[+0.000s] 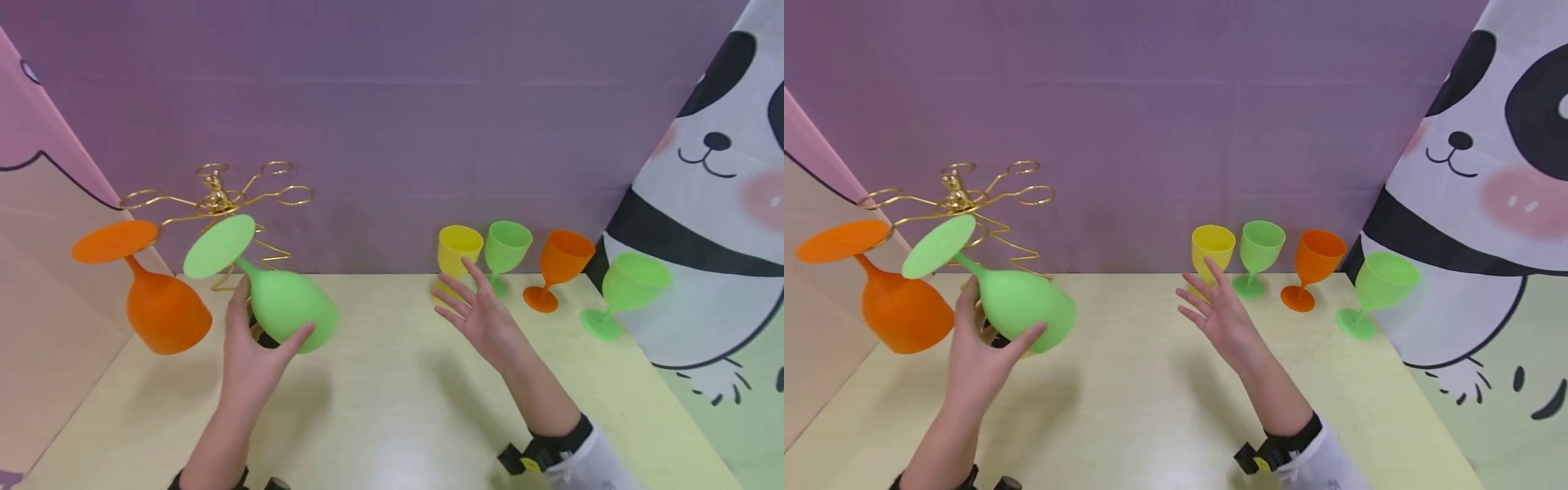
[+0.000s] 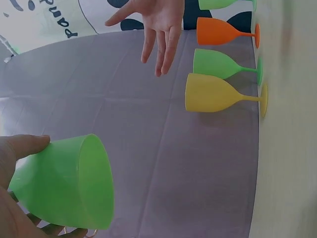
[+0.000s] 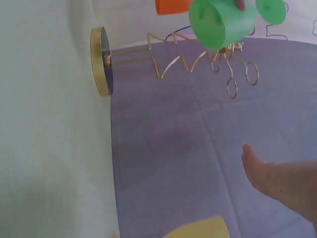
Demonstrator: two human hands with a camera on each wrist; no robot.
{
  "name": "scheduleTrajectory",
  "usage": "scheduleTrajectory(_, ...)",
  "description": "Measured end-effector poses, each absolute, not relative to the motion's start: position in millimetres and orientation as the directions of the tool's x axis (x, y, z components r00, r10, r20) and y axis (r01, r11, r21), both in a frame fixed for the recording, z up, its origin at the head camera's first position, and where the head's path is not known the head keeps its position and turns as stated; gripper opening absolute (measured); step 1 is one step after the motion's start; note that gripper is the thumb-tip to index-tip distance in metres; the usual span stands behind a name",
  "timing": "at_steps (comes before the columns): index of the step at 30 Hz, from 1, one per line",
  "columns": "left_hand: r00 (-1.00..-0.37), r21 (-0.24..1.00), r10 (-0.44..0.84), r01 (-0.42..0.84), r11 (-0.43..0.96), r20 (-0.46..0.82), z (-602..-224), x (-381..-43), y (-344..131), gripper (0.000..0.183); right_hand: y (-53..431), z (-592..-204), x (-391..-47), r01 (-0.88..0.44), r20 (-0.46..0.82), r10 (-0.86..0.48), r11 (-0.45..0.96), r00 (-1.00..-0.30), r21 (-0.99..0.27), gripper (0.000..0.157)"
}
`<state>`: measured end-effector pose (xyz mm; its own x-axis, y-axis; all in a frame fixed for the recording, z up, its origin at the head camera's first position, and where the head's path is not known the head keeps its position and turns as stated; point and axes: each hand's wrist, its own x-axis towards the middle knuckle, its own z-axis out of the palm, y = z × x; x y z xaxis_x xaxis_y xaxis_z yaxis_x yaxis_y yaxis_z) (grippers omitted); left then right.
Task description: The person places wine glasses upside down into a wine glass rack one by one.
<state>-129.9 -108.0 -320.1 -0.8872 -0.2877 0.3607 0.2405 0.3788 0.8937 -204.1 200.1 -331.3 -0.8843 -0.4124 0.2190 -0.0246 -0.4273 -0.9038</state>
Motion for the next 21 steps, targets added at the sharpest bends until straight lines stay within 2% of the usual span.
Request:
scheduleTrajectory(4, -0.885, 0.896, -0.306, 0.225, 0.382, 0.352, -319, -132, -112, 0.100, 204, -322, -214, -0.014, 0.164, -0.346, -0.398, -0.924, -0.917, 0.073)
scheduleTrajectory(8, -0.880, 0.892, -0.319, 0.211, 0.400, 0.351, -318, -133, -115, 0.100, 208, -314, -223, -0.003, 0.130, -0.298, -0.391, -0.946, -0.920, 0.070)
scheduleTrajectory(14, -0.874, 0.886, -0.318, 0.223, 0.407, 0.366, -318, -137, -119, 0.100, 215, -311, -235, -0.064, 0.196, -0.320, -0.380, -0.927, -0.923, 0.064)
scheduleTrajectory(17, -0.869, 0.885, -0.329, 0.222, 0.410, 0.370, -319, -138, -122, 0.101, 217, -311, -242, -0.139, 0.252, -0.338, -0.324, -0.907, -0.936, 0.058)
scheduleTrajectory(21, -0.862, 0.882, -0.336, 0.226, 0.413, 0.379, -318, -139, -125, 0.100, 220, -310, -257, -0.224, 0.268, -0.333, -0.164, -0.904, -0.961, 0.063)
